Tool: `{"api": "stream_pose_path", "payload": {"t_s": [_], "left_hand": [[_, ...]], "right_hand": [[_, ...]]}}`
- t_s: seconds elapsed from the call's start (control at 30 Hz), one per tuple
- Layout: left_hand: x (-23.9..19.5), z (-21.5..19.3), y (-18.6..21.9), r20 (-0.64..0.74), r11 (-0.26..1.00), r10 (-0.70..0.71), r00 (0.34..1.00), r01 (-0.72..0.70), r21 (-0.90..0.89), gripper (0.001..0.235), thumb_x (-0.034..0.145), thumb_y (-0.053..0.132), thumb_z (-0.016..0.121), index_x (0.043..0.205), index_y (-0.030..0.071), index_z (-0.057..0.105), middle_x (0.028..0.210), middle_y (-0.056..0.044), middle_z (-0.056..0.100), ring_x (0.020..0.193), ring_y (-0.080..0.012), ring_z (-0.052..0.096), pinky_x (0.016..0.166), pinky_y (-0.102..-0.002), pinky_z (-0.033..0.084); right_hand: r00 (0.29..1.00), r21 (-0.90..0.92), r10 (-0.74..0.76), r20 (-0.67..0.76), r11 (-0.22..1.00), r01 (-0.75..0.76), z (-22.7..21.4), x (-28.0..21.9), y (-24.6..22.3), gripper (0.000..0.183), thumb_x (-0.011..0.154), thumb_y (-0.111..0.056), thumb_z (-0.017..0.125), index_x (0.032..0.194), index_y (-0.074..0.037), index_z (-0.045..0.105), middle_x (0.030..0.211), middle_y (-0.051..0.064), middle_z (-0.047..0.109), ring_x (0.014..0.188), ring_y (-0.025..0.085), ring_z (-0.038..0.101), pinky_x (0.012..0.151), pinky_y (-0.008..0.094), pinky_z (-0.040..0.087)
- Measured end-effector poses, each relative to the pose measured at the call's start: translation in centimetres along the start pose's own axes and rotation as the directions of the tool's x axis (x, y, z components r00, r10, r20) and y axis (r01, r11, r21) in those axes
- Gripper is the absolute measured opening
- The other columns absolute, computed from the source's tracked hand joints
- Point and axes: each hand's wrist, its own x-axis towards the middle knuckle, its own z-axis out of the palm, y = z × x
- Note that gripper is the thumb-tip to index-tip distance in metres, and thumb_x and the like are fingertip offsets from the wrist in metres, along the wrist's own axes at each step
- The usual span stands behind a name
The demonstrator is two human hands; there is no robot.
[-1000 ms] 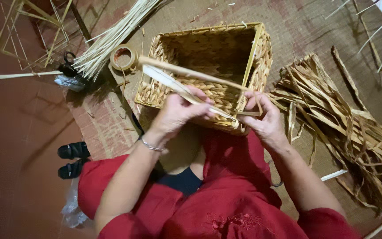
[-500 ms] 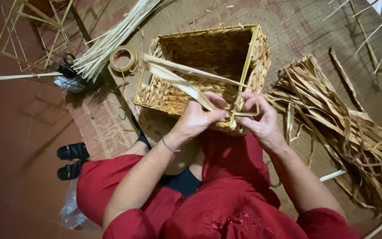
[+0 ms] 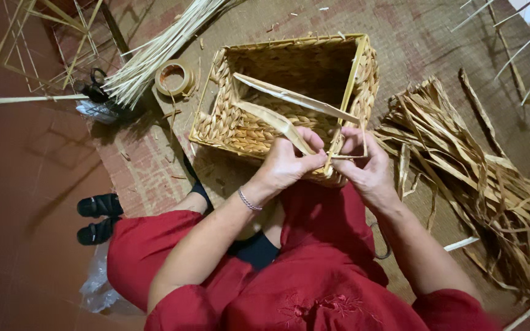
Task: The person weaves a rectangular basket using dried palm leaves, interlacing strips through the existing structure to build up the sides. They repeatedly insert and pull the leaves through the weave, adjusting tension and alignment.
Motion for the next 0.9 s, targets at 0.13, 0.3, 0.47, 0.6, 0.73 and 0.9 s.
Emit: {"api": "stream_pose_path", "payload": {"t_s": [0.13,0.3,0.47,0.6,0.73,0.9], "left_hand": [[-0.5,-0.5,0.1,0.021,0.985,0.056,0.998,-0.059,0.162,0.022,0.082,0.012,0.080,0.097,0.003,0.066,0.086,-0.002,0.070,0.081,-0.0094,0.066,0.074,-0.024,0.056],[-0.5,0.0,0.1,0.014,0.996,0.041,0.999,-0.042,0.072,0.021,0.083,0.010,0.080,0.100,0.001,0.071,0.088,-0.004,0.072,0.082,-0.0101,0.067,0.076,-0.024,0.056],[-0.5,-0.6,-0.1,0.103,0.988,-0.037,0.994,0.052,-0.142,0.028,0.084,0.009,0.077,0.111,0.003,0.071,0.091,-0.003,0.072,0.084,-0.0084,0.067,0.079,-0.023,0.057],[-0.2,0.0,-0.9,0.002,0.997,0.078,0.997,-0.078,-0.007,0.029,0.082,0.008,0.080,0.108,0.001,0.070,0.091,-0.004,0.071,0.083,-0.0096,0.067,0.078,-0.024,0.057],[-0.2,0.1,-1.4,-0.042,0.994,0.100,0.994,-0.097,0.053,0.027,0.080,0.008,0.082,0.103,0.000,0.069,0.088,-0.004,0.073,0.082,-0.0103,0.068,0.076,-0.025,0.058],[-0.8,-0.2,-0.9,0.017,0.999,0.040,0.999,-0.040,-0.010,0.019,0.084,0.013,0.078,0.099,0.001,0.074,0.087,-0.004,0.074,0.079,-0.0097,0.067,0.074,-0.026,0.058]], "right_hand": [[0.999,0.222,-0.025,0.022,0.975,0.019,0.1,-0.5,-0.5,0.038,0.086,-0.005,0.080,0.115,-0.005,0.056,0.127,0.002,0.058,0.102,0.010,0.061,0.087,0.025,0.054],[0.952,-0.026,-0.304,-0.043,0.952,0.304,0.4,-1.7,-1.6,0.024,0.088,-0.005,0.078,0.108,-0.004,0.064,0.131,0.007,0.056,0.113,0.013,0.060,0.094,0.026,0.055],[0.928,-0.441,-0.372,0.029,0.828,0.346,0.0,-2.0,-2.5,0.023,0.086,-0.005,0.083,0.108,-0.005,0.075,0.102,0.007,0.067,0.087,0.016,0.061,0.076,0.028,0.050],[0.807,-0.631,-0.568,0.160,0.570,0.527,-0.3,-1.4,-3.8,0.021,0.081,-0.008,0.086,0.099,-0.006,0.076,0.092,0.009,0.068,0.086,0.023,0.061,0.077,0.036,0.045],[0.783,-0.628,-0.589,0.202,0.535,0.565,-0.4,-1.0,-4.7,0.016,0.080,-0.008,0.085,0.092,-0.007,0.075,0.086,0.007,0.068,0.080,0.024,0.062,0.073,0.038,0.043],[0.830,-0.531,-0.551,0.085,0.679,0.506,0.3,-1.5,-3.7,0.011,0.084,0.000,0.075,0.084,-0.003,0.065,0.082,0.008,0.065,0.078,0.021,0.062,0.073,0.034,0.048]]}}
